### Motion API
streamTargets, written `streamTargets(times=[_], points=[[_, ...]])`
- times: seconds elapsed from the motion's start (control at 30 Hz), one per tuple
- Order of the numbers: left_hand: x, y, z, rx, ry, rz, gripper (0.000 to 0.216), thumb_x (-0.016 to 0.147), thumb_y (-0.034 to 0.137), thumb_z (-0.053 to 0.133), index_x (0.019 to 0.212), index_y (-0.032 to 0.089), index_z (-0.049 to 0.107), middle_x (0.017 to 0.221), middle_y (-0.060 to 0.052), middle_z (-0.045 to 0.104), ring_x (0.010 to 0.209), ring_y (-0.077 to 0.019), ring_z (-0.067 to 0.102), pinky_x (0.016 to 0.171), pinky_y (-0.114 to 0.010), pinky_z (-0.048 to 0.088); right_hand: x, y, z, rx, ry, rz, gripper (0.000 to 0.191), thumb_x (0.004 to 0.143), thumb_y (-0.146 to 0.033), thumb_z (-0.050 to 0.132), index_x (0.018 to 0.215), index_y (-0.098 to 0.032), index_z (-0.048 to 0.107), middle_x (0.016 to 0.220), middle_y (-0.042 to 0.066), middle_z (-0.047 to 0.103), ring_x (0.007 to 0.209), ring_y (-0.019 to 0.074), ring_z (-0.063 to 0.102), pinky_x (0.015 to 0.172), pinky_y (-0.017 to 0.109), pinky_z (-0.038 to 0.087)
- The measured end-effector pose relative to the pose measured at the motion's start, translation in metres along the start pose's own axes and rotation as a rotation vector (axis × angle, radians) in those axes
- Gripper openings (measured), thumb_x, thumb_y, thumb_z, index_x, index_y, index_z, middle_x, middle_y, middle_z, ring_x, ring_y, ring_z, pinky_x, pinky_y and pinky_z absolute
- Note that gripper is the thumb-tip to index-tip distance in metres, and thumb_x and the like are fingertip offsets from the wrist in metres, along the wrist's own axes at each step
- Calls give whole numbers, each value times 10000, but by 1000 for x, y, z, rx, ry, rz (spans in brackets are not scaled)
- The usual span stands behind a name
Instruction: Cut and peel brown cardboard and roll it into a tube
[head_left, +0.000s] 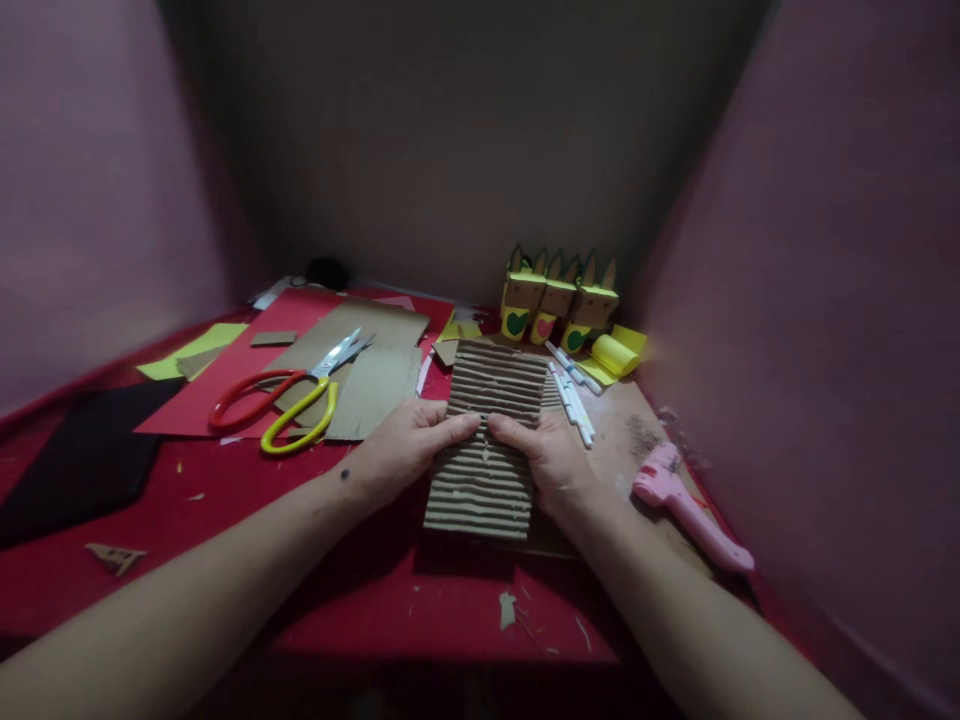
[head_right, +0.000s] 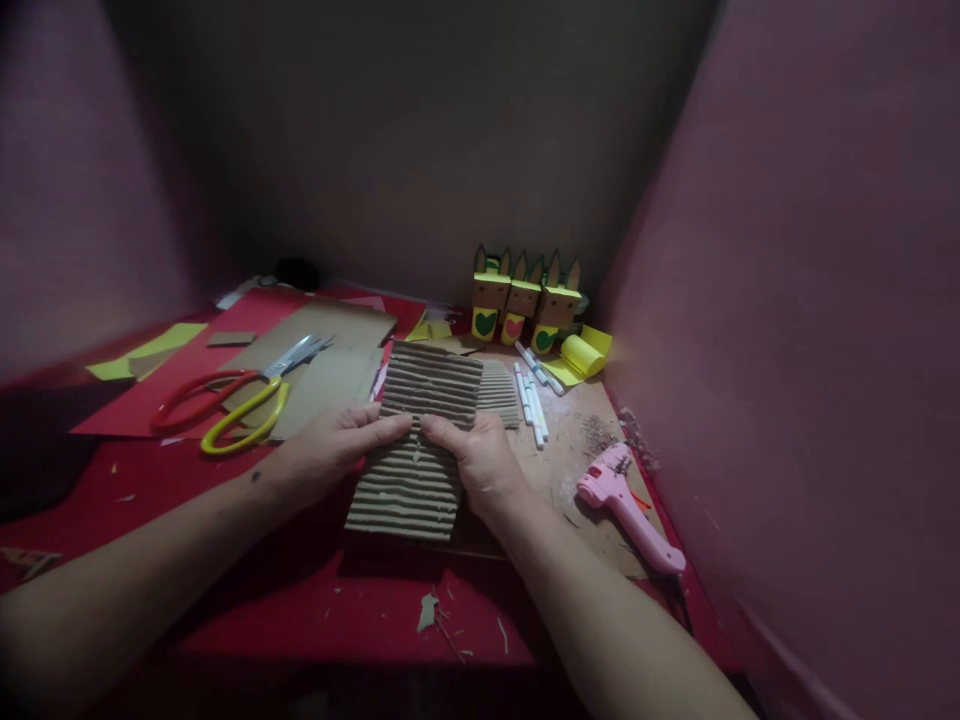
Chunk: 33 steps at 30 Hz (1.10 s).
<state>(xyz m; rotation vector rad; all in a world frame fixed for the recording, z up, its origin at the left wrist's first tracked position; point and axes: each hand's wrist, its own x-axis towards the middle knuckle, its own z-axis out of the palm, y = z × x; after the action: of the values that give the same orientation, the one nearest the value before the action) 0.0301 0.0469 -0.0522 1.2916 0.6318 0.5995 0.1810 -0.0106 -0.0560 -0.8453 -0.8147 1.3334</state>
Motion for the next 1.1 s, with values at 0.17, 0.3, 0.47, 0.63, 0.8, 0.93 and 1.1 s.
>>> streamTargets(times=[0.17,0.3,0.47,0.63,0.8,0.93,1.1], points=[[-2,5,1,113,113,58,292,727,440,716,762,150,704,719,-43,725,691,-200,658,655,-293,506,0,-1,-1,-31,-21,55,306,654,-304,787,919,-173,707,884,50,758,853,246,703,794,407,549],[-3,7,3,269,135,102,369,781,505,630,699,152,697,693,-45,713,659,-191,636,625,-278,485,0,-1,-1,-58,3,-7,355,610,-279,819,931,-184,703,891,38,758,831,237,704,796,405,548],[-3,7,2,424,320,216,326,781,463,643,664,164,696,650,-22,692,633,-182,604,580,-258,456,2,3,-1,-52,57,8,303,635,-322,806,874,-175,692,816,32,747,736,205,695,719,366,558],[-1,6,-3,225,260,151,373,773,499,655,617,160,663,547,-16,632,466,-123,514,442,-224,382,4,8,-8,-89,3,72,293,679,-406,765,800,-156,671,653,14,687,461,129,570,404,262,462],[-1,4,1,-25,46,19,220,710,353,748,775,143,735,680,-52,715,606,-168,636,644,-292,523,4,7,-12,-111,40,25,306,672,-408,770,833,-162,683,655,14,697,446,134,563,375,259,452],[-3,5,0,12,7,32,232,746,344,722,864,147,755,787,-73,747,739,-207,676,756,-344,528,2,2,-13,-62,-52,150,346,655,-389,785,888,-150,694,733,46,730,532,173,632,450,295,509],[-1,-2,-4,115,-15,18,266,754,423,707,767,160,745,654,-46,701,548,-149,597,610,-291,504,2,2,-10,-45,-53,59,381,614,-271,816,963,-176,696,890,45,756,777,227,701,735,386,560]])
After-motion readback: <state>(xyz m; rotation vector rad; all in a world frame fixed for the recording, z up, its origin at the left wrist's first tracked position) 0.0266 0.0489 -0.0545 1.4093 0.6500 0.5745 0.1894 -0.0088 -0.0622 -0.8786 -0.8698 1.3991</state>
